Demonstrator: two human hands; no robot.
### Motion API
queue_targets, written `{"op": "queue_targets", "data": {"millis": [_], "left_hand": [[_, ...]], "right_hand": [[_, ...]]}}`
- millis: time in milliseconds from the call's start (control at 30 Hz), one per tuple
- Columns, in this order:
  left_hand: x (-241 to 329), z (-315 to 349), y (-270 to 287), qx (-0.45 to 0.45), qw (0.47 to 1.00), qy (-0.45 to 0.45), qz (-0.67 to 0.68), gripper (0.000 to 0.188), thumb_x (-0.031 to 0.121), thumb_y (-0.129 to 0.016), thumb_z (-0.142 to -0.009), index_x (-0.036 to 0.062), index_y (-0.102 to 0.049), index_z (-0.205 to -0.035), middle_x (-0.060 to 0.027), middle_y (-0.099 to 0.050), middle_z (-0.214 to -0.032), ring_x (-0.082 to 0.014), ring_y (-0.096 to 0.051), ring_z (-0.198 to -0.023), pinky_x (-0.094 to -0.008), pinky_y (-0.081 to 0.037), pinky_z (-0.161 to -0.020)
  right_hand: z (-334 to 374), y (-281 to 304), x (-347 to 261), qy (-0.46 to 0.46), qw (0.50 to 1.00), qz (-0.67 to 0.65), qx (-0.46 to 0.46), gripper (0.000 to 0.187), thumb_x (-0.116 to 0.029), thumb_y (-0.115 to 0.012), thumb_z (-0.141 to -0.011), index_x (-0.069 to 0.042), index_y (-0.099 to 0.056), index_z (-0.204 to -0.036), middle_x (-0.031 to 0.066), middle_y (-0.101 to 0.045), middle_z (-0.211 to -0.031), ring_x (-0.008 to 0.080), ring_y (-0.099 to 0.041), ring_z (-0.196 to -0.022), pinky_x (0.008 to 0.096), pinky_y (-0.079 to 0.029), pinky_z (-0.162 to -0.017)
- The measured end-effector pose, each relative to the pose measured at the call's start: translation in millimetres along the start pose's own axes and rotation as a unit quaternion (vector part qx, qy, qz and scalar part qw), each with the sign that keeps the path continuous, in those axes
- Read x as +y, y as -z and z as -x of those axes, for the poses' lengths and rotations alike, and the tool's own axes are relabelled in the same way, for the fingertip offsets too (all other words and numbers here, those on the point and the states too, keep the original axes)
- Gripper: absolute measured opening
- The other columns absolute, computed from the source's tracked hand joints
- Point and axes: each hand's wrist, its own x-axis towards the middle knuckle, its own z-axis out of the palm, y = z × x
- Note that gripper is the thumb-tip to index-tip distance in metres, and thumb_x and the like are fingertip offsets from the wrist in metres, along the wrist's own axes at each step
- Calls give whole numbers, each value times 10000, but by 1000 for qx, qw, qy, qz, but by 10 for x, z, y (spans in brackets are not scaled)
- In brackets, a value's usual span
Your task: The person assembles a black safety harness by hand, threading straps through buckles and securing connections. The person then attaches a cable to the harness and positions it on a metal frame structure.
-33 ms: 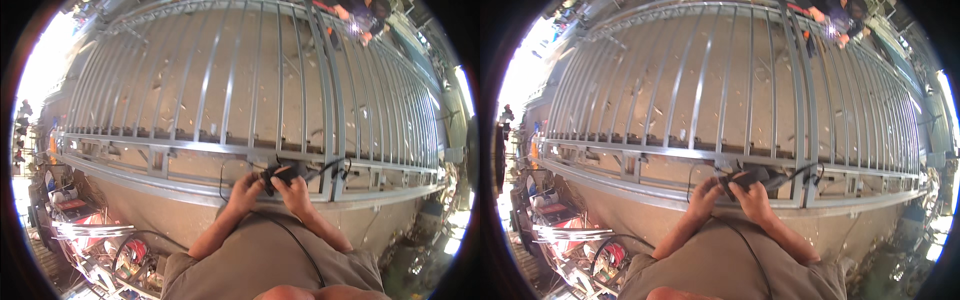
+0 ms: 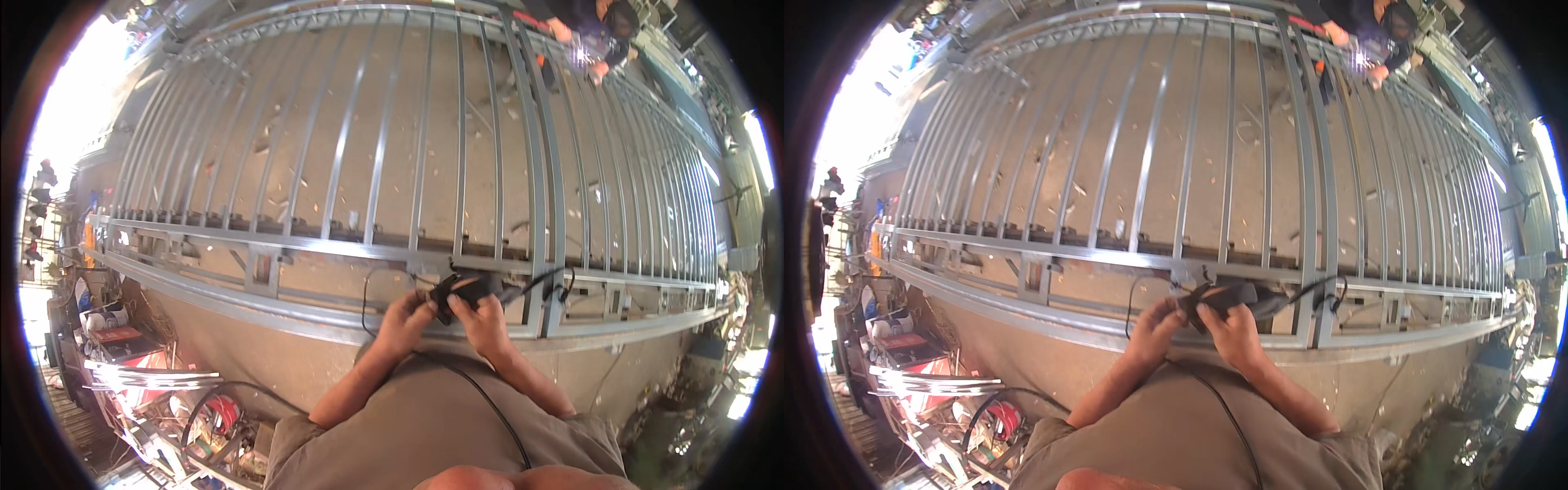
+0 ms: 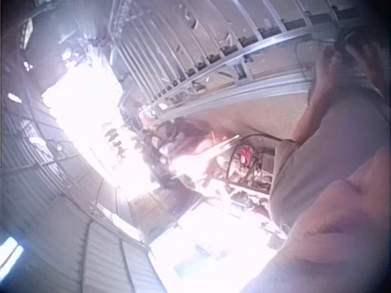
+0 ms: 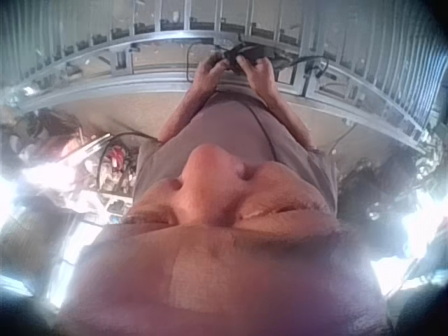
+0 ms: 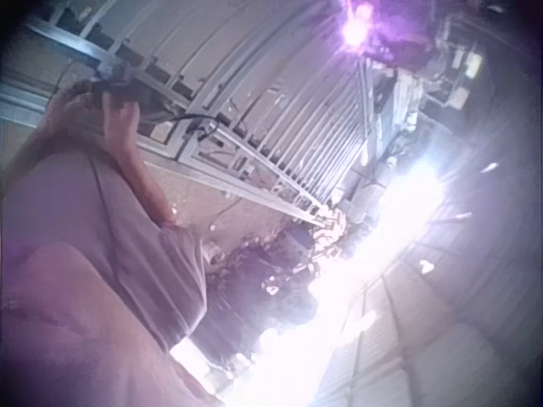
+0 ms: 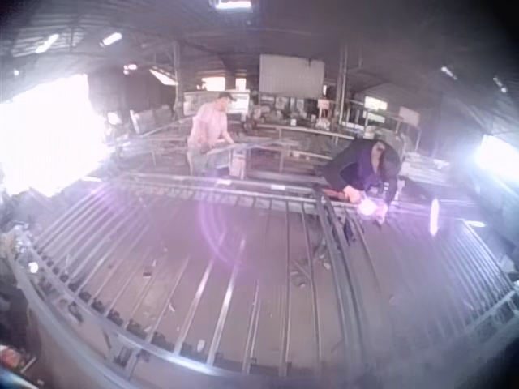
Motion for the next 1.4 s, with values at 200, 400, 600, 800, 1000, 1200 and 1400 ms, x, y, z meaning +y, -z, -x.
{"op": "queue_targets", "data": {"millis": [200, 400, 600, 800, 1000, 1200, 1400], "left_hand": [[-102, -76, -11, 35, 995, -69, -55, 198, 60, -660, -983, -20, -577, -1144, -56, -655, -1018, -115, -617, -943, -286, -509, -881], [-146, -60, 53, 49, 995, -79, -35, 237, 3, -668, -938, -10, -543, -1138, -73, -648, -1008, -141, -644, -933, -292, -529, -849], [-159, -61, 79, -14, 992, -115, 53, 278, -58, -610, -939, 20, -487, -1176, -73, -627, -1031, -149, -638, -911, -310, -543, -835], [-171, -20, 108, -59, 982, -80, 161, 314, -65, -586, -964, 32, -474, -1241, -93, -642, -1057, -169, -655, -939, -327, -554, -845], [-106, -51, 140, -34, 997, -64, 27, 412, -17, -639, -980, 14, -531, -1376, -92, -710, -1142, -155, -675, -1035, -318, -558, -898], [-94, 10, 230, 37, 993, -103, -52, 367, -14, -673, -938, -24, -640, -1303, -89, -731, -1152, -154, -670, -1098, -322, -533, -981], [8, -21, 160, 43, 996, -51, 63, 307, -28, -672, -958, 12, -652, -1262, -58, -732, -1071, -102, -666, -996, -261, -532, -888]], "right_hand": [[-12, -7, 92, -14, 999, -24, -26, 84, -78, -688, -990, -16, -656, -1036, -13, -639, -852, 63, -563, -790, 256, -481, -687], [1, -6, 111, -63, 996, -34, -55, 99, -54, -725, -948, -20, -663, -1018, -13, -649, -891, 79, -582, -829, 263, -494, -745], [-23, -21, 30, -94, 981, -151, -78, 53, -50, -686, -965, -11, -653, -979, 0, -653, -842, 90, -600, -778, 263, -493, -674], [2, -27, 82, -91, 980, -155, -84, 58, -22, -649, -993, 1, -633, -1043, 33, -672, -921, 114, -637, -827, 268, -539, -725], [-60, -64, 121, -92, 993, -34, -69, 136, -26, -658, -987, 0, -666, -1121, 39, -687, -928, 118, -635, -828, 309, -534, -713], [-85, -70, 41, 56, 972, 198, -109, 115, -68, -698, -974, 2, -668, -1061, 39, -663, -837, 124, -587, -779, 315, -507, -680], [-102, -133, 80, -210, 969, -132, -12, 200, -217, -675, -1026, -25, -704, -979, 18, -679, -801, 74, -585, -679, 279, -502, -647]]}}
